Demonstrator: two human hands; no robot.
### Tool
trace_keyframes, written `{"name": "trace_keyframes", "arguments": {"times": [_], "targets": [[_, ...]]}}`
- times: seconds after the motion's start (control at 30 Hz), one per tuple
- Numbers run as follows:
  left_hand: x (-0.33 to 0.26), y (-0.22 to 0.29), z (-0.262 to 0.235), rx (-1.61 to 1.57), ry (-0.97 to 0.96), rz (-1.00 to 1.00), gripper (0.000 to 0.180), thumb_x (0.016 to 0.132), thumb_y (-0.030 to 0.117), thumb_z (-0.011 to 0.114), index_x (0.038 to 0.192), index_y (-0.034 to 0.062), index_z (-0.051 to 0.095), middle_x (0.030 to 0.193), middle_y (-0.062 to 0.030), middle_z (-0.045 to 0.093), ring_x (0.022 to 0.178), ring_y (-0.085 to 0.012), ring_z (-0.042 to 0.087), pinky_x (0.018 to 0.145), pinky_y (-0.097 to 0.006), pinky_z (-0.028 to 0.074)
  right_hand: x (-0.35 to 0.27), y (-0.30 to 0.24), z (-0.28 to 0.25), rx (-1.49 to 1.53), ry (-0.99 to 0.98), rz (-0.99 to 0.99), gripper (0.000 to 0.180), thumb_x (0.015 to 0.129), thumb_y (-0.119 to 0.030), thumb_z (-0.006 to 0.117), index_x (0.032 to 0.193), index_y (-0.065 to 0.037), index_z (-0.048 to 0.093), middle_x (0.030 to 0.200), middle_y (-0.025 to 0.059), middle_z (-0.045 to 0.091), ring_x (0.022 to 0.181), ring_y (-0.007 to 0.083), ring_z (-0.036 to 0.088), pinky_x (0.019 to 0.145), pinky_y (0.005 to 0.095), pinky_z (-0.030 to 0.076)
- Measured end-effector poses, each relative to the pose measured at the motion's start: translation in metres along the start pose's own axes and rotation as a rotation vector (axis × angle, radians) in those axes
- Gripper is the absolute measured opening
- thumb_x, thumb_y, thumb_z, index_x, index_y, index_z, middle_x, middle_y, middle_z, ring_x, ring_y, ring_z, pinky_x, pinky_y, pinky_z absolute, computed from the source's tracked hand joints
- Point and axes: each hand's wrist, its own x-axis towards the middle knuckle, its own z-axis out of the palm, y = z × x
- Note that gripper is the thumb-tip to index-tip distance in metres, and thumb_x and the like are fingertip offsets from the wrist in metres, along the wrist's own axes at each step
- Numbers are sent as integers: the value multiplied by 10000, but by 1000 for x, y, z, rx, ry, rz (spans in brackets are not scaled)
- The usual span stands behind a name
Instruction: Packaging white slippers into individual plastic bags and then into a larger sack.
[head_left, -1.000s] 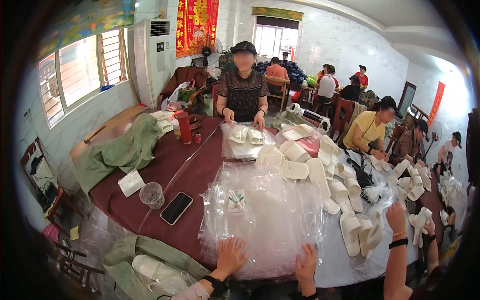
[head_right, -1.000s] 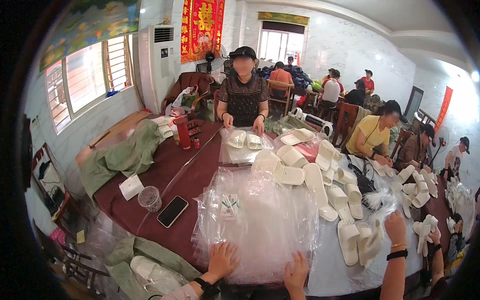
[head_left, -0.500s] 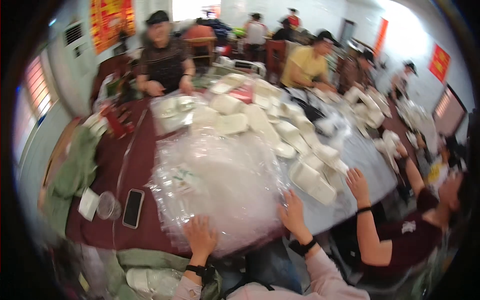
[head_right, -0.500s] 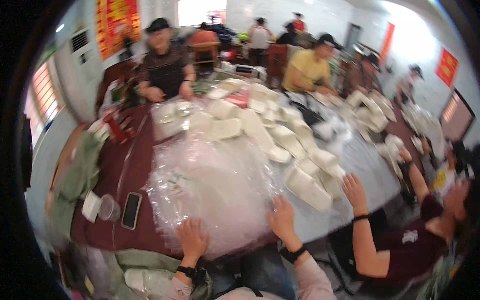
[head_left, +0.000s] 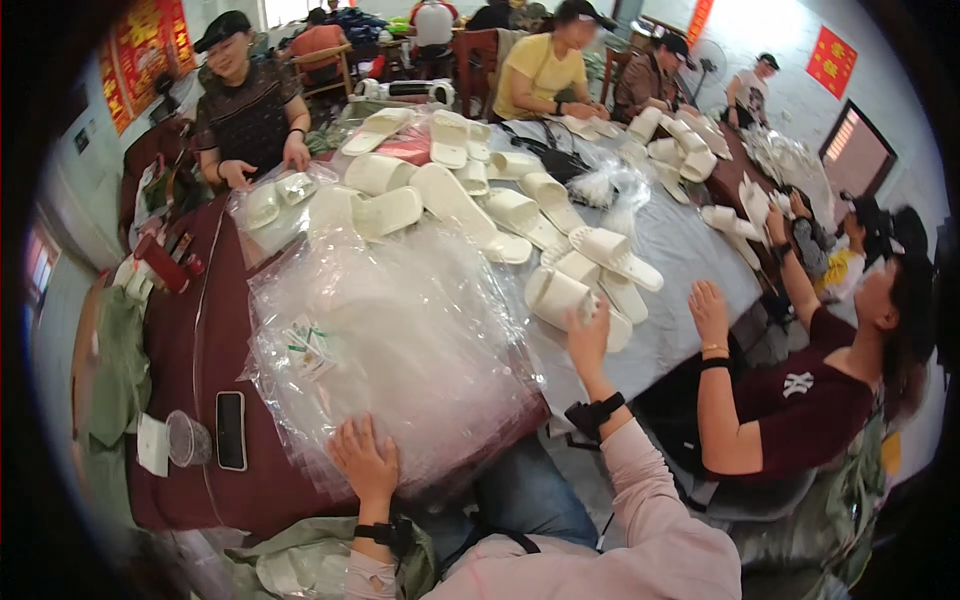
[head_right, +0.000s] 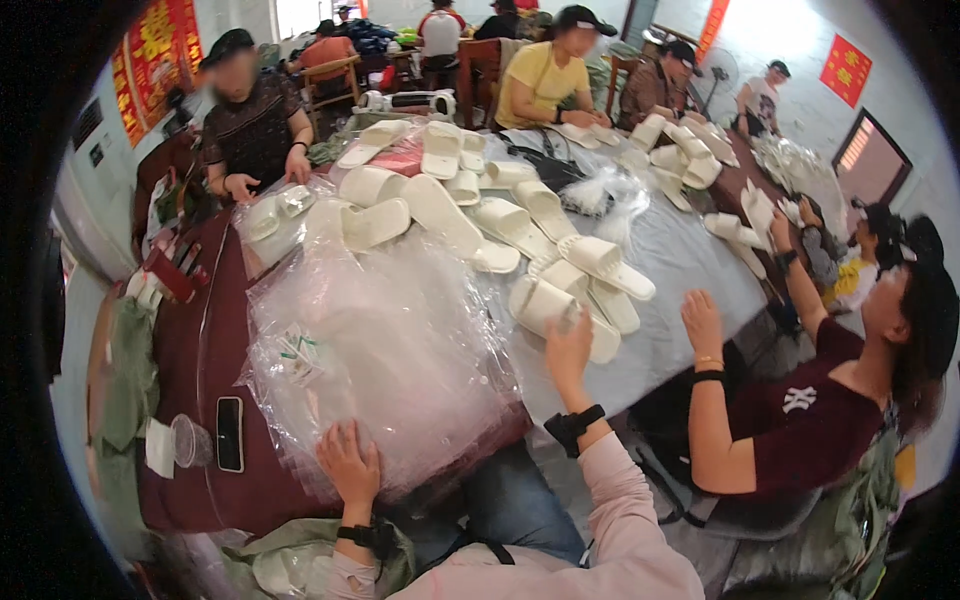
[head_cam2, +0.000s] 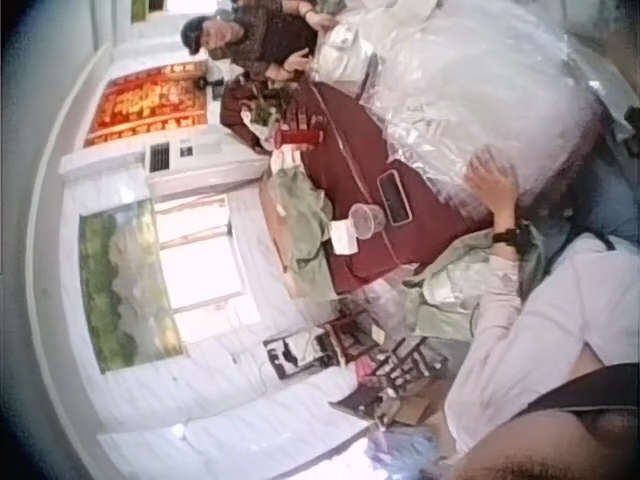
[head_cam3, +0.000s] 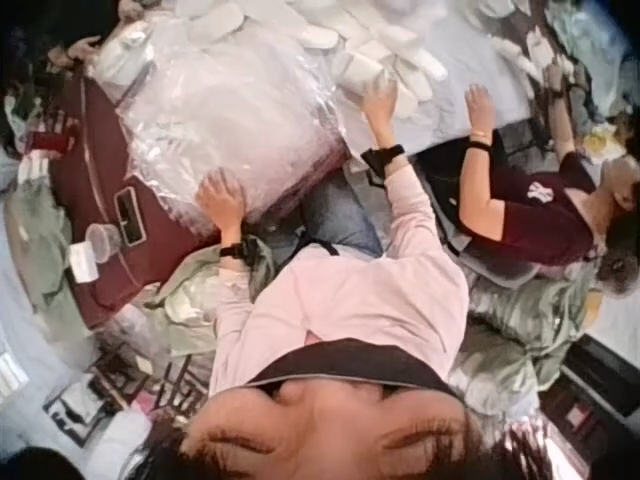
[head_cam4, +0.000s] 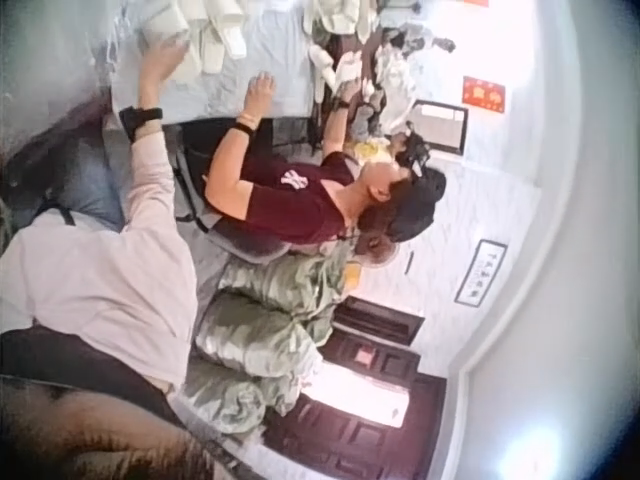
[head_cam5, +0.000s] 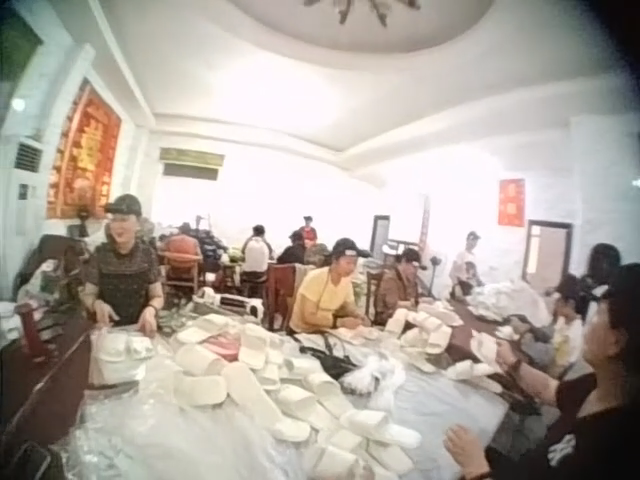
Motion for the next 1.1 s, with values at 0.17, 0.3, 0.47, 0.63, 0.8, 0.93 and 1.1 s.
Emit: {"name": "trace_keyframes", "arguments": {"times": [0.17, 0.3, 0.47, 0.63, 0.8, 0.93, 1.1], "targets": [[1, -3, 1, -29, 11, -20, 545, 797, 337, 577, 1289, 119, 487, 1316, -162, 414, 1259, -349, 333, 1079, -539, 169, 40, 10, 29, 765, -113, 619, 764, 823, -180, 653, 1390, -22, 166, 1208, 232, 469, 1126, 285, 478, 950, 361, 380], [3, -1, 2, -46, 9, -47, 543, 784, 356, 582, 1267, 120, 506, 1297, -162, 433, 1252, -356, 342, 1079, -541, 174, 59, 52, 58, 418, 187, 370, 812, 755, -112, 694, 1371, -1, 177, 1212, 238, 462, 1127, 324, 473, 957, 387, 379], [4, -2, -1, -14, 2, -68, 533, 773, 374, 591, 1243, 129, 529, 1293, -160, 443, 1242, -354, 361, 1081, -543, 174, 127, 79, 35, 359, 164, 483, 780, 685, -110, 667, 1328, 30, 248, 1173, 220, 504, 1014, 322, 557, 882, 397, 445], [-1, -5, -2, -87, 8, -63, 518, 784, 383, 582, 1241, 145, 532, 1296, -156, 446, 1239, -348, 369, 1080, -553, 169, 152, 112, 24, 882, -482, 1028, 439, 740, -96, 586, 1163, -39, 483, 961, 84, 569, 907, 264, 600, 781, 408, 527], [-4, -5, -2, -89, 35, -71, 523, 792, 384, 582, 1256, 148, 520, 1308, -152, 440, 1247, -346, 364, 1085, -546, 162, 119, 96, 21, 1079, -441, 772, 442, 761, -129, 626, 1175, -29, 508, 1069, 98, 577, 957, 251, 577, 853, 378, 488], [-1, -3, -3, -112, 22, -61, 522, 799, 379, 580, 1268, 160, 510, 1323, -141, 433, 1264, -336, 352, 1088, -538, 160, 117, 98, 10, 1026, -375, 605, 408, 765, -133, 627, 1141, 0, 545, 1092, 94, 564, 986, 232, 551, 877, 362, 453], [1, -3, 0, -114, 27, -63, 522, 807, 386, 564, 1271, 157, 500, 1318, -139, 434, 1269, -328, 347, 1084, -542, 158, 109, 80, -16, 944, -368, 580, 397, 769, -111, 607, 1141, 10, 536, 1057, 92, 557, 957, 222, 554, 841, 335, 459]]}}
